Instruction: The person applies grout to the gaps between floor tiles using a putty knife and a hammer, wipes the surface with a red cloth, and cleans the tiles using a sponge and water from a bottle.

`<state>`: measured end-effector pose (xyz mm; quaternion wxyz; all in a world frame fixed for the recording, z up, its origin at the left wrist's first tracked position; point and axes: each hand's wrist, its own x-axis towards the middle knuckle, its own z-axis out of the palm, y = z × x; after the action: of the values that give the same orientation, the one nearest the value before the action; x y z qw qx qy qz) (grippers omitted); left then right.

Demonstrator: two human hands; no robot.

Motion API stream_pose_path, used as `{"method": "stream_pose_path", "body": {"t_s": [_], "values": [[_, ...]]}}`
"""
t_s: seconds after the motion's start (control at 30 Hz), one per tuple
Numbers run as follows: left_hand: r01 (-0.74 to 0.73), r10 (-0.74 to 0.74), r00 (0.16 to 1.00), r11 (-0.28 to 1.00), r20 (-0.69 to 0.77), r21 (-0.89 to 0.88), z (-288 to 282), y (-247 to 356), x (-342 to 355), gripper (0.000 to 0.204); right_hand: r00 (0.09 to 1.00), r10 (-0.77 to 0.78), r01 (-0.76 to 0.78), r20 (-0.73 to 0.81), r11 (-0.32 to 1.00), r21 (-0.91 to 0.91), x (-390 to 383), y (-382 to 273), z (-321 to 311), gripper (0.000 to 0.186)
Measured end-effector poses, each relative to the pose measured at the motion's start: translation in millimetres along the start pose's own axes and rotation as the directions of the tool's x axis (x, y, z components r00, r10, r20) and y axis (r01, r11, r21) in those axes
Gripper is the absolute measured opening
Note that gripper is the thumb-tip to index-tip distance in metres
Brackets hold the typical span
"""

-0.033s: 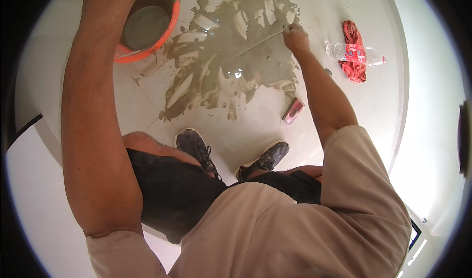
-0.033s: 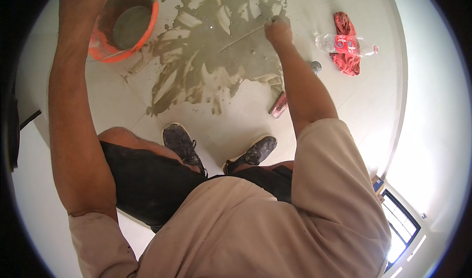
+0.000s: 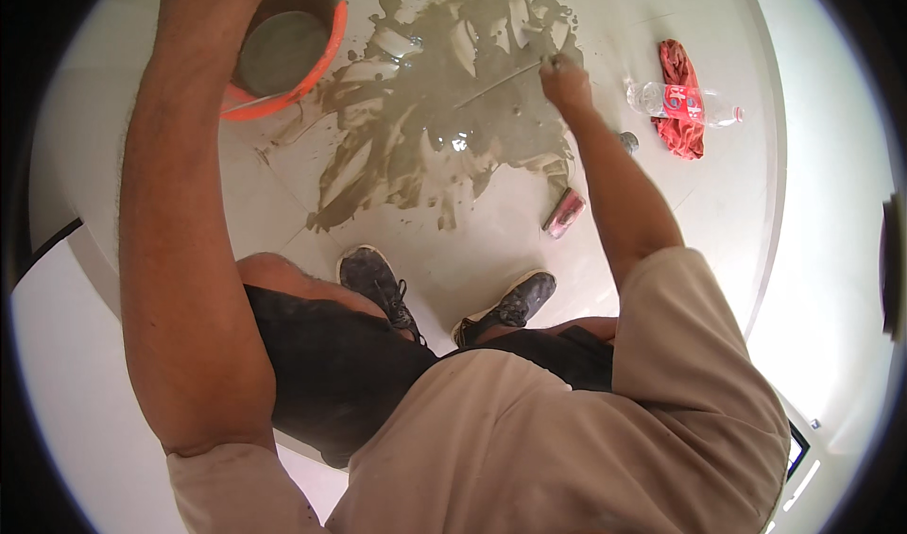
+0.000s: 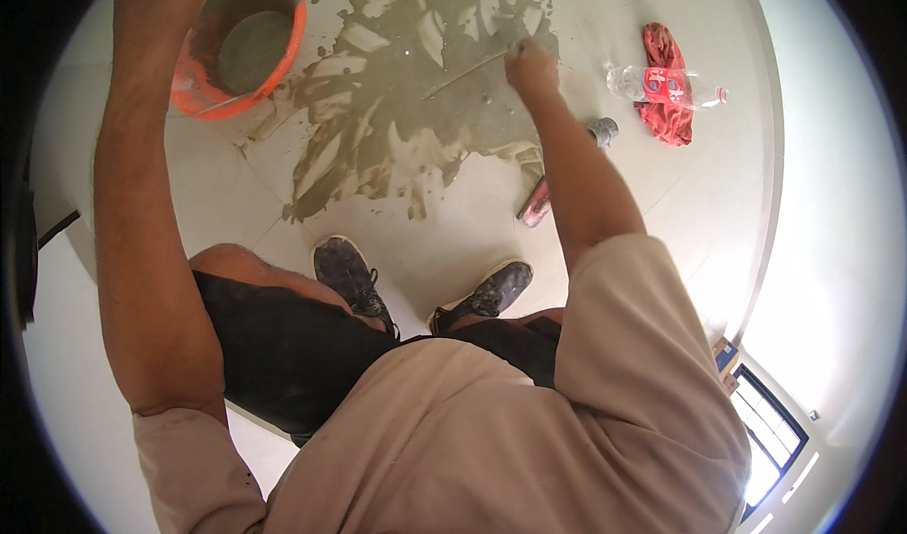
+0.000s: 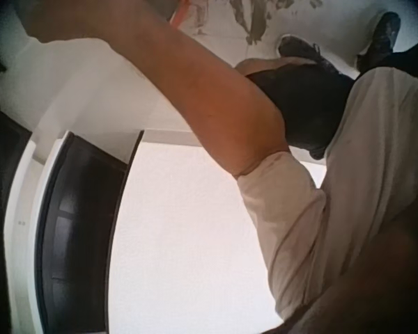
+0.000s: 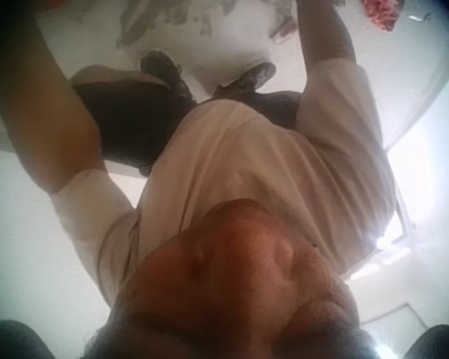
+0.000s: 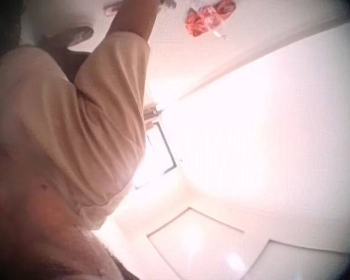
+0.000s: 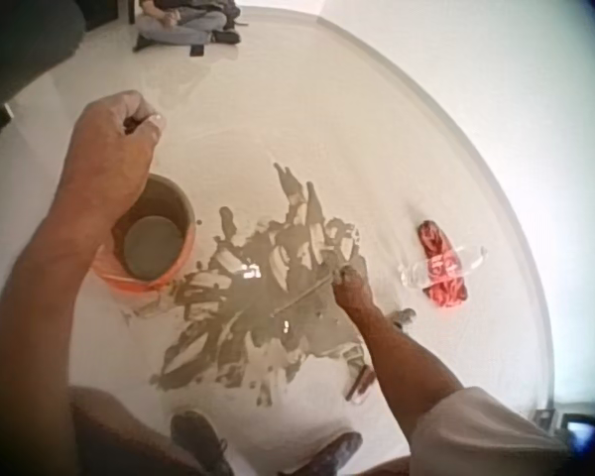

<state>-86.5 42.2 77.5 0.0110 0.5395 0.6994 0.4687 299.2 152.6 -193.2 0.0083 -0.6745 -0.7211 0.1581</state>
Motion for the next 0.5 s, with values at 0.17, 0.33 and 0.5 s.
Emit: {"method": "stream_pose_path", "body": {"t_s": [0.17,0.33,0.5], "values": [[-0.010,0.013,0.999,0.997,-0.042,0.071,-6,-8,-2,0.018,0.998,-0.031,0.032,0.057,0.999,-0.017,-49,-43,-14,0.039],[0.000,0.003,0.999,0.998,-0.046,0.067,-6,7,-1,0.017,0.987,-0.149,0.145,-0.067,0.988,-0.060,79,-86,-24,0.039],[0.018,-0.015,0.999,0.996,-0.030,0.088,-9,-13,6,0.017,0.970,-0.194,0.214,0.143,0.967,-0.141,84,-108,-12,0.034]]}}
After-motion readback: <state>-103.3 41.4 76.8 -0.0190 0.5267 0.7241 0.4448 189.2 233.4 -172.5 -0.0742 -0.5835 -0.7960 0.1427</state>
